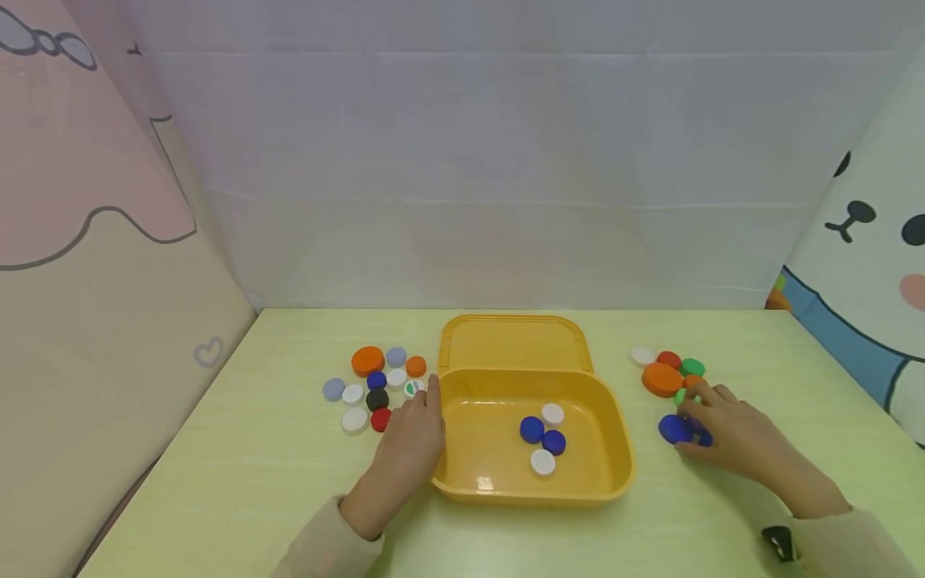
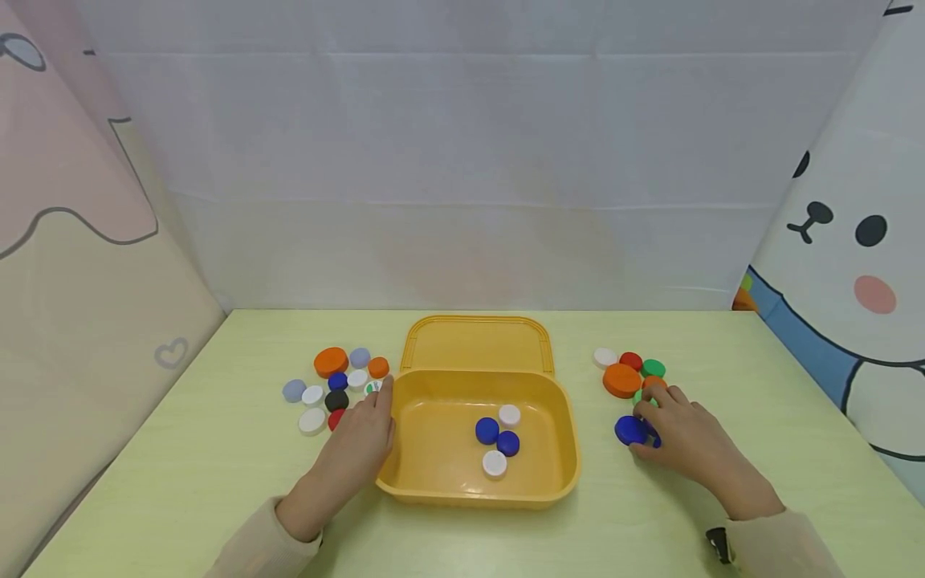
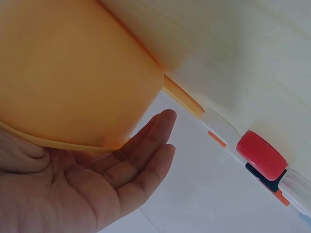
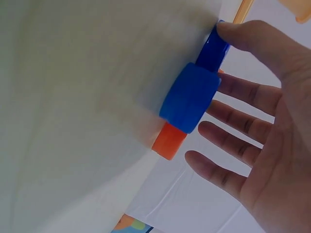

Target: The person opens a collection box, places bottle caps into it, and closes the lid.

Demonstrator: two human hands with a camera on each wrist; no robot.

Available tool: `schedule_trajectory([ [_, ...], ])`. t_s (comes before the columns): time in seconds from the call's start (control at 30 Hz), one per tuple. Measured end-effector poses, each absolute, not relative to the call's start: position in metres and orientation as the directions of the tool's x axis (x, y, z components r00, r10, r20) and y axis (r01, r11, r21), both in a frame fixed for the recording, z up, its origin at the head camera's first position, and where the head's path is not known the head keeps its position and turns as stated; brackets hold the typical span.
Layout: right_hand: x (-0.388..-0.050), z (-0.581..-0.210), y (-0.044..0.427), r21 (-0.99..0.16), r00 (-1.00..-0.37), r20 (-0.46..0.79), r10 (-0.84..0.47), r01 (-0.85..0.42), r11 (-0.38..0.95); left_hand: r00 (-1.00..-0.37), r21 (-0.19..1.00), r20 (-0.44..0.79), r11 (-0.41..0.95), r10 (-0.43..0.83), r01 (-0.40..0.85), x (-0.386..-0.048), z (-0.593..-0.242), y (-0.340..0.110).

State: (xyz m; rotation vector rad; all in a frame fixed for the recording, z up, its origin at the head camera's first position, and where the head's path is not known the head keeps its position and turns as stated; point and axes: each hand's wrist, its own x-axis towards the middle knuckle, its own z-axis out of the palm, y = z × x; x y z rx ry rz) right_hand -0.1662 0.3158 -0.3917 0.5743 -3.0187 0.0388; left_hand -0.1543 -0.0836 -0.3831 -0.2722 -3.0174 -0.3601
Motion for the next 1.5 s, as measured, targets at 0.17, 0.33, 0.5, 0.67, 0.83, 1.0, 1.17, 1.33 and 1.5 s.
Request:
schedule_trajectory([
  [0.17, -0.166, -0.391, 0.315, -0.013, -0.927, 0.086, -0.366, -0.368, 0.93, -0.981, 0.227, 0.107, 0.956, 0.163, 0.184, -0.154, -0.384, -0.084],
  [0.33, -0.165, -0.387, 0.311, -0.006, -0.912, 0.13, -0.389, -0.393, 0.919, -0.981, 0.224, 0.112, 0.957, 0.161, 0.183, -0.154, -0.384, -0.084],
  [0.5, -0.164, -0.379, 0.306, 0.009, -0.891, 0.18, -0.417, -0.423, 0.906, -0.981, 0.22, 0.11, 0.959, 0.158, 0.179, -0.154, -0.384, -0.084],
  [0.67, -0.163, -0.369, 0.298, 0.04, -0.862, 0.238, -0.448, -0.452, 0.891, -0.98, 0.216, 0.118, 0.959, 0.16, 0.182, -0.153, -0.384, -0.084],
  [0.83, -0.161, -0.359, 0.287, 0.081, -0.803, 0.325, -0.5, -0.503, 0.86, -0.972, 0.205, 0.16, 0.958, 0.172, 0.203, -0.155, -0.388, -0.085],
  [1.0, -0.158, -0.347, 0.275, 0.122, -0.697, 0.44, -0.567, -0.579, 0.806, -0.966, 0.196, 0.187, 0.956, 0.181, 0.217, -0.156, -0.39, -0.085],
  [1.17, -0.156, -0.336, 0.257, 0.109, -0.69, 0.434, -0.579, -0.598, 0.794, -0.965, 0.193, 0.19, 0.956, 0.182, 0.219, -0.157, -0.391, -0.085],
  [1.33, -0.154, -0.335, 0.238, 0.132, -0.681, 0.406, -0.609, -0.616, 0.777, -0.964, 0.195, 0.192, 0.955, 0.186, 0.223, -0.157, -0.391, -0.085],
  [1.5, -0.153, -0.339, 0.22, 0.115, -0.681, 0.348, -0.644, -0.65, 0.751, -0.965, 0.203, 0.187, 0.954, 0.185, 0.222, -0.157, -0.391, -0.085],
])
